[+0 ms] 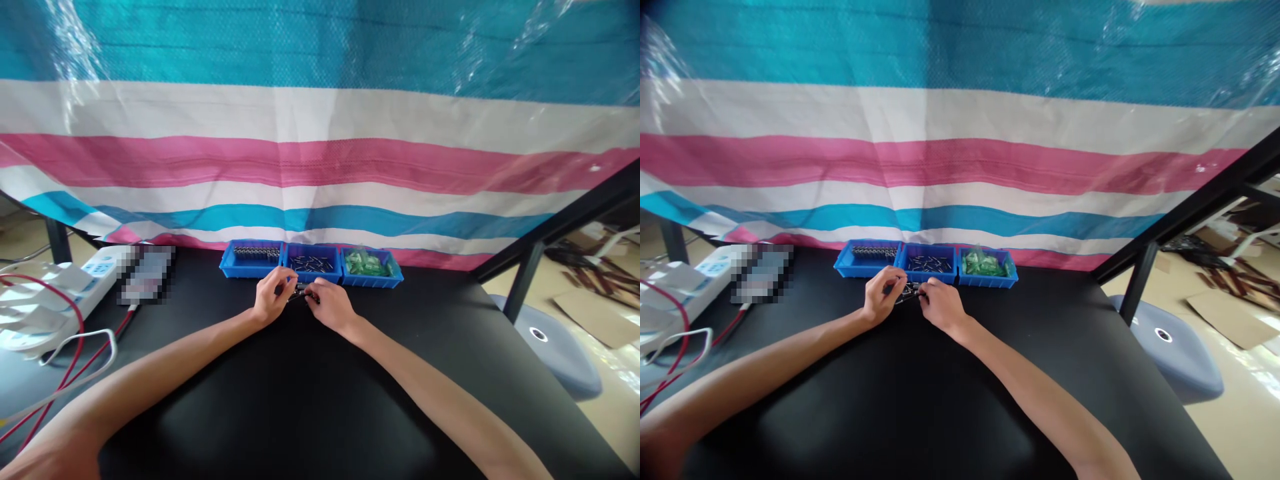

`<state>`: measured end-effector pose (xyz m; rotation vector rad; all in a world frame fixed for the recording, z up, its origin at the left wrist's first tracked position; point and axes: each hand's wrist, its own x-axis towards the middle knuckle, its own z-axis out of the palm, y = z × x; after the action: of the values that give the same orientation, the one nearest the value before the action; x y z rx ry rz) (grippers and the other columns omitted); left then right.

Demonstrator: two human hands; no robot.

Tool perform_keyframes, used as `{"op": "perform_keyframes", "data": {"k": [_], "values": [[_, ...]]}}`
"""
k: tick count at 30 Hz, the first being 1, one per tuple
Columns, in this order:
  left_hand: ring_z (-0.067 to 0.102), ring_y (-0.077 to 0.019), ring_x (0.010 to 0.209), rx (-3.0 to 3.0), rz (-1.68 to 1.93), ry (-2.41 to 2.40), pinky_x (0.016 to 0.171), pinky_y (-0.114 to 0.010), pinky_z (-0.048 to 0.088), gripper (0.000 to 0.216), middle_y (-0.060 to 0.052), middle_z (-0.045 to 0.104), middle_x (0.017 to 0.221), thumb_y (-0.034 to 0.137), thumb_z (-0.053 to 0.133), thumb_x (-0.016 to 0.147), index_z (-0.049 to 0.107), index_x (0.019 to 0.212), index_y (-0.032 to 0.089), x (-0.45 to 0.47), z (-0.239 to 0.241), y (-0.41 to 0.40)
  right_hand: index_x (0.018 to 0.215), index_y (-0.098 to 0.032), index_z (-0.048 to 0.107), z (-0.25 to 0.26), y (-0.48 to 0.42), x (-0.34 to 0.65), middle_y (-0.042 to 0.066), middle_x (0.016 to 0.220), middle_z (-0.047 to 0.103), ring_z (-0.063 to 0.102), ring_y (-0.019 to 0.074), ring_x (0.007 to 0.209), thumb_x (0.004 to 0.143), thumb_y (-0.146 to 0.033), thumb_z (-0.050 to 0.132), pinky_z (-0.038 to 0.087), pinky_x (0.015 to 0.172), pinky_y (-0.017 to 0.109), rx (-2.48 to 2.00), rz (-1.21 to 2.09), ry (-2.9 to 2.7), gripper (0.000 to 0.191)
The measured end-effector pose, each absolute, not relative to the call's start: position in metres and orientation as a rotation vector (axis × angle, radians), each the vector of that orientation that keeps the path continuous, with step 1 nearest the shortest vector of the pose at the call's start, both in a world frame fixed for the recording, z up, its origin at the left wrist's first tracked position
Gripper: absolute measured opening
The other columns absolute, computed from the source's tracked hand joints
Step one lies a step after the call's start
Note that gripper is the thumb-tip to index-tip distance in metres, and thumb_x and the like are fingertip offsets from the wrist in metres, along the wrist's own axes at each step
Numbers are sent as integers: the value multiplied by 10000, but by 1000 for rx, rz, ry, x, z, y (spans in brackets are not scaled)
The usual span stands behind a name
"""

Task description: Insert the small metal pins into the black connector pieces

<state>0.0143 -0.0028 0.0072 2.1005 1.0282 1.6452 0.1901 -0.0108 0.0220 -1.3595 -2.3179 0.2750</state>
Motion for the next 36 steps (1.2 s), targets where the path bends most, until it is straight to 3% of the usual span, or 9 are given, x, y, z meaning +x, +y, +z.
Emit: {"op": "perform_keyframes", "data": {"k": [6, 10, 19, 27, 36], "values": [[563, -110, 665, 2093, 1636, 1025, 594, -220, 468, 82, -56, 620, 852, 209, 551, 880, 605, 923, 165, 14, 7, -3, 1067, -214, 629, 23, -11, 191, 56, 1006, 634, 633, 184, 780, 889, -321, 551, 412, 612, 268, -1428, 153, -2420, 221], [567, -114, 669, 2086, 1626, 1028, 590, -221, 473, 92, -61, 622, 856, 224, 542, 888, 604, 926, 167, 14, 6, -3, 1061, -217, 631, 19, -12, 191, 53, 971, 613, 621, 166, 729, 922, -293, 496, 414, 604, 267, -1426, 125, -2471, 208], [576, -115, 681, 2094, 1607, 1018, 595, -218, 474, 86, -58, 622, 862, 207, 542, 885, 600, 935, 169, 13, 5, -2, 1057, -209, 600, 17, -14, 187, 71, 1024, 567, 582, 196, 901, 921, -244, 481, 457, 660, 269, -1396, 92, -2452, 184], [573, -115, 680, 2098, 1616, 1024, 598, -218, 473, 95, -56, 621, 851, 231, 540, 890, 601, 929, 170, 13, 4, -2, 1018, -186, 594, 13, -14, 186, 86, 1012, 555, 578, 193, 896, 950, -211, 436, 466, 696, 281, -1377, 84, -2466, 173], [564, -111, 674, 2128, 1620, 1046, 610, -223, 479, 100, -63, 617, 896, 220, 542, 890, 612, 940, 168, 14, 9, -3, 1087, -193, 556, 12, -17, 184, 77, 1017, 626, 635, 186, 855, 986, -249, 381, 480, 670, 267, -1316, 208, -2147, 210]]}}
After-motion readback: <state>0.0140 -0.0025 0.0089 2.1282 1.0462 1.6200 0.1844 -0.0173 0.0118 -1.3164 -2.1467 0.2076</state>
